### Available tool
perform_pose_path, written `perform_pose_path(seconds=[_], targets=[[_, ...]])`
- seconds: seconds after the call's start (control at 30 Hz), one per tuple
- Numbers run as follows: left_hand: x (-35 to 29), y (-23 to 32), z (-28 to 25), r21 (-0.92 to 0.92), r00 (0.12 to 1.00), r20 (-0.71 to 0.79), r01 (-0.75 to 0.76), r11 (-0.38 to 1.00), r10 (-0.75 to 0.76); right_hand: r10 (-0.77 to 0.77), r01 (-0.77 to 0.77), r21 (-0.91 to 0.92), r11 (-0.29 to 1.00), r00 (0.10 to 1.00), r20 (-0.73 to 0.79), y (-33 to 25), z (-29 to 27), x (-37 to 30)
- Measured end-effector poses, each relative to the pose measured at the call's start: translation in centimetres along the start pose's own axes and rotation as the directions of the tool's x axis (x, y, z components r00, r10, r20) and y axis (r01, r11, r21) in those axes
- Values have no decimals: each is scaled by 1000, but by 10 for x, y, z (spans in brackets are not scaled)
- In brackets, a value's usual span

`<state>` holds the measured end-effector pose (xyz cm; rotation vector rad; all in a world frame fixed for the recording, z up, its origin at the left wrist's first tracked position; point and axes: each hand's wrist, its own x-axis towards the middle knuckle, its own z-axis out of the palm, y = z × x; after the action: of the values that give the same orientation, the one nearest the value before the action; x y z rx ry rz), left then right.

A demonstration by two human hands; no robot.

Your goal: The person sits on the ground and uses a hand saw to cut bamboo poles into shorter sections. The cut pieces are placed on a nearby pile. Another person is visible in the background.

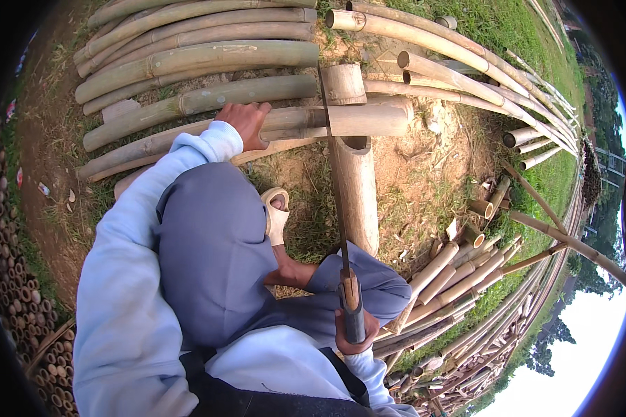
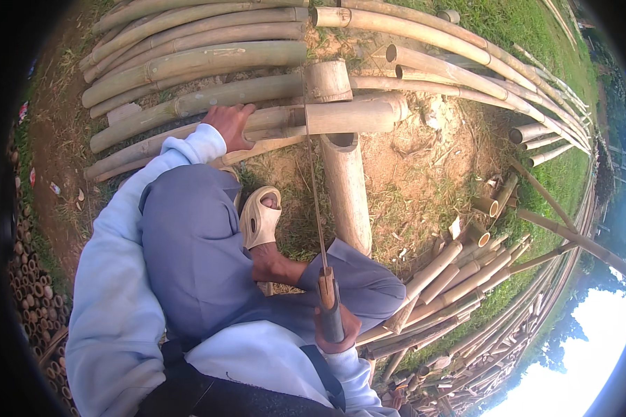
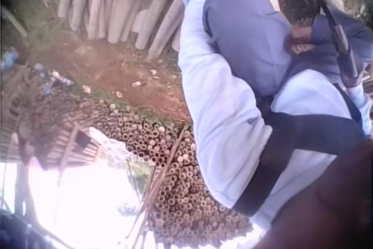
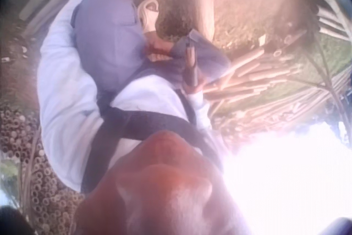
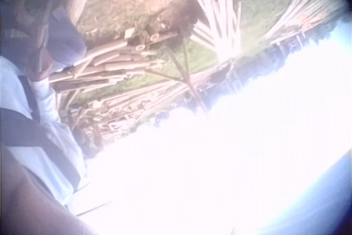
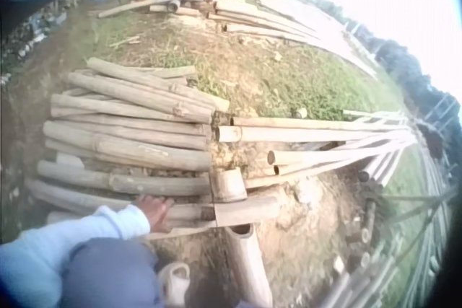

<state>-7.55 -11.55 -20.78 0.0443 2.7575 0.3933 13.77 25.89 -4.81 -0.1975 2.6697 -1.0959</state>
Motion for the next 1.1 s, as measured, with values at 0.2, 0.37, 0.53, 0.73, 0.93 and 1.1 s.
perform_pose_path(seconds=[0.2, 0.37, 0.53, 0.73, 0.93, 1.1], targets=[[7, 11, -6, -4, 999, 10, -43, 999, 43, -53, 75, 351, 933, 996, -72, 9, 73, 163], [4, 4, -4, 31, 1000, 6, 5, 1000, -5, -26, 35, 209, 977, 999, -47, 28, 34, 33], [8, 3, 0, -20, 1000, 14, -26, 999, 26, -28, 29, 60, 998, 999, -20, 16, 10, 4], [9, 3, -11, 7, 998, 67, -1, 1000, 1, -41, 39, 323, 946, 999, 1, 21, 70, 161], [-7, 10, -3, 35, 994, 34, -108, 994, 106, -15, 42, 384, 922, 997, -72, 3, 75, 124], [3, 8, -1, 25, 993, -31, -114, 993, 115, -59, 67, 203, 977, 997, -45, 23, 74, 152]])
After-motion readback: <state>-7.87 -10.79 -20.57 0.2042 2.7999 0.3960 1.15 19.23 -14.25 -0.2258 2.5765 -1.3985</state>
